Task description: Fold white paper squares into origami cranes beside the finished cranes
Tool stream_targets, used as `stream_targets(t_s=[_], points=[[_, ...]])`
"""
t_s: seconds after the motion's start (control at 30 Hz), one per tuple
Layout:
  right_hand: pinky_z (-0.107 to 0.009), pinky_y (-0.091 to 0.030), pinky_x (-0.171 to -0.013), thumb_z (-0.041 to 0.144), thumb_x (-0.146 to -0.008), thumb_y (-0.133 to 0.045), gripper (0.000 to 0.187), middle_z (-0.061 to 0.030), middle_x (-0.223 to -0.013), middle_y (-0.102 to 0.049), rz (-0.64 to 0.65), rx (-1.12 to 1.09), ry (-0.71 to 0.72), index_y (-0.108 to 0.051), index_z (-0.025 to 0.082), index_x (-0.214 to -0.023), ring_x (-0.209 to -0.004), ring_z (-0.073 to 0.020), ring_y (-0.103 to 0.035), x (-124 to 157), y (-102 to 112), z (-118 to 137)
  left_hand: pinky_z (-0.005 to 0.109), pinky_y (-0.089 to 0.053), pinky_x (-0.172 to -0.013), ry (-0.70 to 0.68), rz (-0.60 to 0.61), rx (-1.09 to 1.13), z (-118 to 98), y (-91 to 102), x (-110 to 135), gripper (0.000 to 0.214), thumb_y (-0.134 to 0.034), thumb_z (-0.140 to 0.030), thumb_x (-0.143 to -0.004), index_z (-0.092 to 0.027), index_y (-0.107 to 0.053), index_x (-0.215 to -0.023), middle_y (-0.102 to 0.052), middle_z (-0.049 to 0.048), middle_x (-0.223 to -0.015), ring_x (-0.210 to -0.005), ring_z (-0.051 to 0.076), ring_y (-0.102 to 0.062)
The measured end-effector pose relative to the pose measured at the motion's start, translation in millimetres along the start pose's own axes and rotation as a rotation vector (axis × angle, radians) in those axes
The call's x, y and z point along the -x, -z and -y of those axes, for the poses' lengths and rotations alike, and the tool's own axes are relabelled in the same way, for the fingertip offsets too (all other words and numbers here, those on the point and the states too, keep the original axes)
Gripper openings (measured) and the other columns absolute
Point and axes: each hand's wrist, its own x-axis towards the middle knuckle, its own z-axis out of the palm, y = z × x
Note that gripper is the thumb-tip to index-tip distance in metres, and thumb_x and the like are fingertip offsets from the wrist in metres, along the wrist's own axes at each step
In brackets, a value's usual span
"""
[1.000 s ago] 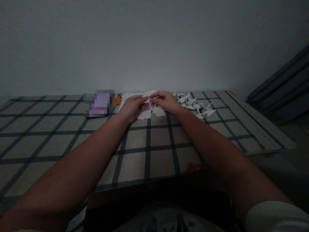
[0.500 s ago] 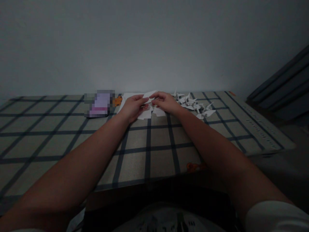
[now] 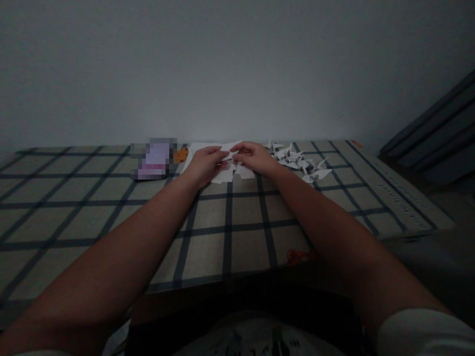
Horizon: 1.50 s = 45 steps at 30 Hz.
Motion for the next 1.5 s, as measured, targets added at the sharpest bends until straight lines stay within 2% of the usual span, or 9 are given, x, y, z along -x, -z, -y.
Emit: stream_targets(t_s=[0.27, 0.5, 0.63, 0.8, 0.9, 1.03, 1.27, 1.4, 1.5], points=[[-0.023, -0.048, -0.065, 0.037, -0.083, -0.069, 0.02, -0.003, -0.086, -0.07, -0.013, 0.097, 0.049, -0.071, 0.017, -0.088, -0.074, -0.011, -0.059, 0, 3, 2, 0.019, -0.049, -0.059, -0.043, -0.007, -0.085, 6, 3.4, -1, 0.026, -0.083, -0.025, -0.065, -0.013, -0.073, -0.086, -0.069, 0.0051, -0.081, -0.064, 0.01, -0.062], [-0.023, -0.048, -0.063, 0.029, -0.082, -0.069, 0.013, -0.0008, -0.08, -0.067, -0.087, 0.07, 0.038, -0.068, 0.016, -0.083, -0.067, -0.0097, -0.057, -1, 4, 4, 0.02, -0.052, -0.061, -0.051, 0.039, -0.095, 7, 3.0, -1, 0.027, -0.08, -0.024, -0.067, -0.014, -0.076, -0.091, -0.071, 0.0043, -0.081, -0.065, 0.011, -0.064], [-0.023, -0.049, -0.064, 0.025, -0.083, -0.067, 0.009, -0.0003, -0.079, -0.067, -0.094, 0.056, 0.028, -0.066, 0.017, -0.082, -0.067, -0.0096, -0.057, 0, 4, 8, 0.022, -0.053, -0.063, -0.074, -0.019, -0.113, 5, 0.0, 1, 0.021, -0.081, -0.026, -0.066, -0.014, -0.074, -0.082, -0.068, 0.0023, -0.075, -0.064, 0.012, -0.063], [-0.025, -0.049, -0.067, 0.02, -0.083, -0.066, 0.006, -0.0005, -0.074, -0.063, -0.111, 0.068, 0.024, -0.064, 0.015, -0.08, -0.067, -0.0106, -0.056, 2, 2, 15, 0.025, -0.054, -0.071, -0.072, 0.022, -0.126, 3, -3.0, 5, 0.036, -0.086, -0.031, -0.062, -0.014, -0.075, -0.092, -0.074, 0.0062, -0.087, -0.073, 0.014, -0.068], [-0.024, -0.049, -0.065, 0.018, -0.082, -0.068, 0.007, 0.0016, -0.073, -0.059, -0.143, 0.037, 0.024, -0.061, 0.016, -0.084, -0.064, -0.0098, -0.056, 1, 0, 15, 0.023, -0.052, -0.071, -0.059, 0.064, -0.105, 3, -2.7, 6, 0.033, -0.085, -0.029, -0.064, -0.015, -0.075, -0.092, -0.074, 0.0051, -0.087, -0.071, 0.013, -0.067], [-0.022, -0.048, -0.061, 0.017, -0.081, -0.069, 0.014, 0.0049, -0.072, -0.055, -0.177, -0.013, 0.025, -0.056, 0.019, -0.088, -0.062, -0.0081, -0.056, -1, -1, 10, 0.021, -0.05, -0.064, -0.048, 0.044, -0.143, 3, -2.0, 5, 0.024, -0.083, -0.027, -0.066, -0.014, -0.074, -0.084, -0.07, 0.002, -0.077, -0.066, 0.011, -0.064], [-0.021, -0.05, -0.062, 0.022, -0.082, -0.069, 0.015, 0.0048, -0.073, -0.054, -0.161, 0.01, 0.04, -0.056, 0.02, -0.089, -0.065, -0.0085, -0.056, -2, -2, 6, 0.022, -0.05, -0.063, -0.019, 0.063, -0.129, 2, -3.6, 6, 0.03, -0.082, -0.024, -0.064, -0.014, -0.074, -0.09, -0.072, 0.0039, -0.08, -0.066, 0.012, -0.064], [-0.021, -0.048, -0.061, 0.024, -0.085, -0.068, 0.021, 0.0068, -0.068, -0.054, -0.188, -0.028, 0.031, -0.052, 0.022, -0.098, -0.063, -0.009, -0.057, 0, -2, 9, 0.021, -0.047, -0.059, -0.084, -0.021, -0.166, 1, -4.0, 5, 0.023, -0.082, -0.025, -0.064, -0.015, -0.072, -0.082, -0.067, 0.0006, -0.072, -0.062, 0.011, -0.06], [-0.021, -0.047, -0.06, 0.025, -0.086, -0.067, 0.029, 0.0065, -0.071, -0.06, -0.209, -0.059, -0.006, -0.047, 0.024, -0.107, -0.061, -0.0092, -0.058, 1, -1, 11, 0.022, -0.048, -0.061, -0.144, -0.054, -0.159, 4, -2.0, 1, 0.024, -0.08, -0.028, -0.066, -0.015, -0.072, -0.085, -0.067, 0.0007, -0.074, -0.062, 0.011, -0.059]])
